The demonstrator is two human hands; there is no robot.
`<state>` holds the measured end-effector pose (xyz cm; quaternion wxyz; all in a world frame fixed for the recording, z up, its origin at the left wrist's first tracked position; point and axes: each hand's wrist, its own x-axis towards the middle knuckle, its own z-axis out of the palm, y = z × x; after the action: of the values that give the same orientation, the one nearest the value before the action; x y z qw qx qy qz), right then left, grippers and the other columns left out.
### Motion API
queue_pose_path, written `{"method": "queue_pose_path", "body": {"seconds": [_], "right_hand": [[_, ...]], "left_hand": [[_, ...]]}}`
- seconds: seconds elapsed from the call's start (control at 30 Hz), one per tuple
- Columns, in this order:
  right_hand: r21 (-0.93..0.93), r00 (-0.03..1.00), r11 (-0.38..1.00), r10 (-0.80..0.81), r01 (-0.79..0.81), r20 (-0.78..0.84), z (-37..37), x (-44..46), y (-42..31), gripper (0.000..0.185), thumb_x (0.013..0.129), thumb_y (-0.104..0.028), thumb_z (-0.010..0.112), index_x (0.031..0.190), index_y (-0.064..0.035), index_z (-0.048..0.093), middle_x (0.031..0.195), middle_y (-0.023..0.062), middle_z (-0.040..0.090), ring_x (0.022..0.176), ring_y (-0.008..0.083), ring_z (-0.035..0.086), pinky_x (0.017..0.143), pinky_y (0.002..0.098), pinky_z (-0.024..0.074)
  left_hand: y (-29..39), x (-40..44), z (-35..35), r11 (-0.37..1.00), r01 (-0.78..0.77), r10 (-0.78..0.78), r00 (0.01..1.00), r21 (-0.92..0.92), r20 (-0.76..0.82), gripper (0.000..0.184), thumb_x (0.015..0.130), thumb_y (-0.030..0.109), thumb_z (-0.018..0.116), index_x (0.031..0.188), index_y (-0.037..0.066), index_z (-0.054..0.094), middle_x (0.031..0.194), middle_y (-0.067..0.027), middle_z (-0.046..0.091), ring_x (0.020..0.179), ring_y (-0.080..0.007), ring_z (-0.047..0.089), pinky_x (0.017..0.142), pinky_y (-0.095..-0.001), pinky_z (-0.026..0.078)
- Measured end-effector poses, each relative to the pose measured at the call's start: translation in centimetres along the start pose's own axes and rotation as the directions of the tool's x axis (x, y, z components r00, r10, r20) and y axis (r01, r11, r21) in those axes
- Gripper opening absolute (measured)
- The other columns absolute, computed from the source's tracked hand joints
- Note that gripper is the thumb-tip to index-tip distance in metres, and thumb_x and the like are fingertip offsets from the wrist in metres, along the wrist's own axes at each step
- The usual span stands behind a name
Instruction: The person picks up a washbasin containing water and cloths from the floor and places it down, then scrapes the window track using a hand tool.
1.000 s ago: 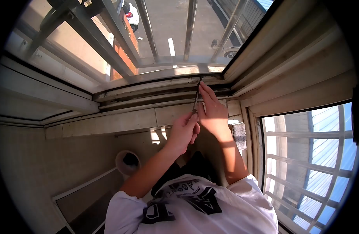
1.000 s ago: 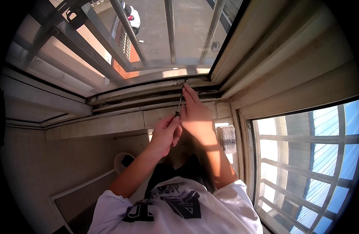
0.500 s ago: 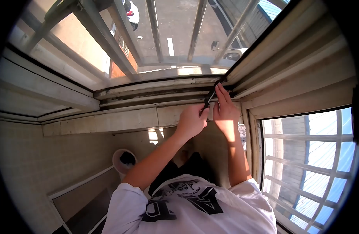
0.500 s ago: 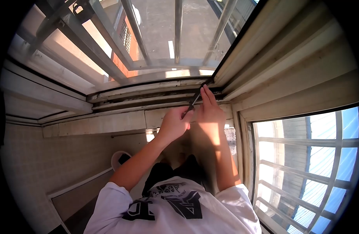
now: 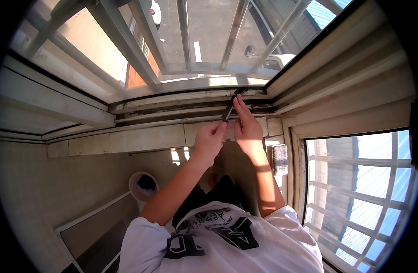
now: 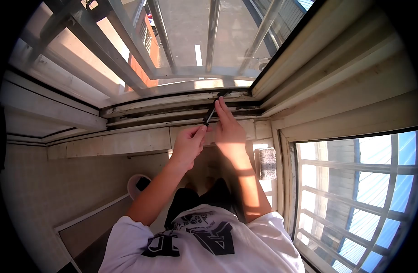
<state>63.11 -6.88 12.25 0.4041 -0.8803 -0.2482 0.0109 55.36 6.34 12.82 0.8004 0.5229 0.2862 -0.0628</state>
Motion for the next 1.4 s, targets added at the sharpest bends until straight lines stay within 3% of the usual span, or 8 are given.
{"method": "queue_pose_path", "body": {"seconds": [0.03, 0.07, 0.2, 0.3, 0.47, 0.67, 1.03, 1.4], "right_hand": [[0.008, 1.000, 1.000, -0.013, 0.013, 0.012, 0.6, 0.1, -0.5, 0.065, 0.091, 0.006, 0.050, 0.153, -0.0140, 0.052, 0.160, 0.0092, 0.048, 0.123, 0.0357, 0.065, 0.092, 0.0374, 0.0563], [-0.063, 0.989, 0.989, -0.139, 0.136, -0.051, 1.9, 0.1, -0.2, 0.065, 0.091, -0.001, 0.054, 0.154, -0.0168, 0.050, 0.161, 0.0023, 0.048, 0.102, 0.0353, 0.072, 0.077, 0.0409, 0.0582], [-0.105, 0.996, 0.991, -0.086, 0.086, 0.001, 2.7, -0.3, -2.0, 0.067, 0.091, -0.003, 0.055, 0.155, -0.0182, 0.047, 0.162, 0.0002, 0.046, 0.097, 0.0349, 0.073, 0.072, 0.0415, 0.0581], [-0.094, 0.994, 0.991, 0.098, -0.094, 0.047, 0.1, -0.6, -2.1, 0.069, 0.090, 0.001, 0.054, 0.156, -0.0188, 0.049, 0.161, 0.0018, 0.048, 0.115, 0.0319, 0.069, 0.083, 0.0378, 0.0577], [-0.093, 0.998, 0.995, -0.043, 0.039, -0.050, -0.1, 0.2, 1.6, 0.070, 0.090, 0.006, 0.052, 0.156, -0.0172, 0.049, 0.162, 0.0056, 0.047, 0.122, 0.0333, 0.067, 0.088, 0.0346, 0.0562], [-0.068, 0.996, 0.995, -0.064, 0.068, 0.062, 4.3, 0.2, -3.6, 0.067, 0.091, 0.000, 0.053, 0.155, -0.0188, 0.048, 0.162, 0.0004, 0.046, 0.107, 0.0334, 0.070, 0.079, 0.0401, 0.0578], [0.029, 0.911, 0.943, -0.327, 0.330, 0.252, 15.5, 2.0, -12.5, 0.070, 0.086, -0.002, 0.055, 0.153, -0.0193, 0.051, 0.161, -0.0042, 0.048, 0.096, 0.0279, 0.073, 0.068, 0.0392, 0.0576], [0.003, 0.844, 0.895, -0.422, 0.446, 0.331, 20.4, 3.5, -16.7, 0.066, 0.083, -0.004, 0.057, 0.147, -0.0179, 0.058, 0.156, -0.0045, 0.054, 0.088, 0.0295, 0.073, 0.068, 0.0404, 0.0575]], "left_hand": [[-0.1, -0.4, -1.0, 1.000, -0.014, 0.014, 1.000, 0.011, -0.025, 0.028, 0.108, 0.023, 0.058, 0.116, 0.000, 0.073, 0.066, 0.0073, 0.043, 0.051, -0.0028, 0.033, 0.045, -0.0226, 0.024], [-0.2, -0.6, -1.8, 0.999, -0.027, 0.028, 0.998, 0.023, -0.049, 0.028, 0.108, 0.023, 0.058, 0.116, 0.000, 0.074, 0.066, 0.0075, 0.043, 0.051, -0.0025, 0.033, 0.045, -0.0224, 0.023], [0.1, -1.3, -3.4, 0.997, -0.070, 0.071, 0.997, 0.032, -0.028, 0.028, 0.109, 0.021, 0.058, 0.114, 0.000, 0.075, 0.065, 0.0073, 0.044, 0.052, -0.0031, 0.034, 0.046, -0.0231, 0.025], [-0.6, -0.1, -1.4, 0.984, -0.133, 0.132, 0.991, 0.119, 0.017, 0.027, 0.108, 0.020, 0.059, 0.113, 0.000, 0.076, 0.064, 0.0072, 0.045, 0.053, -0.0040, 0.034, 0.047, -0.0243, 0.026], [-1.3, 1.5, 0.6, 0.966, -0.188, 0.186, 0.982, 0.177, 0.028, 0.026, 0.107, 0.020, 0.060, 0.112, -0.001, 0.076, 0.063, 0.0068, 0.044, 0.053, -0.0050, 0.034, 0.048, -0.0259, 0.027], [-0.3, -1.1, -6.0, 0.994, -0.098, 0.102, 0.990, 0.049, -0.095, 0.028, 0.106, 0.024, 0.062, 0.107, 0.001, 0.079, 0.063, 0.0049, 0.050, 0.055, -0.0065, 0.041, 0.051, -0.0286, 0.033], [0.8, -6.4, -17.4, 0.977, -0.180, 0.115, 0.898, -0.117, -0.424, 0.030, 0.107, 0.025, 0.060, 0.111, -0.003, 0.072, 0.065, 0.0078, 0.043, 0.051, -0.0014, 0.030, 0.044, -0.0222, 0.021], [0.8, -7.7, -22.4, 0.854, -0.248, 0.041, 0.908, -0.456, -0.417, 0.029, 0.108, 0.026, 0.059, 0.107, -0.001, 0.071, 0.065, 0.0077, 0.041, 0.048, -0.0025, 0.029, 0.042, -0.0225, 0.020]]}}
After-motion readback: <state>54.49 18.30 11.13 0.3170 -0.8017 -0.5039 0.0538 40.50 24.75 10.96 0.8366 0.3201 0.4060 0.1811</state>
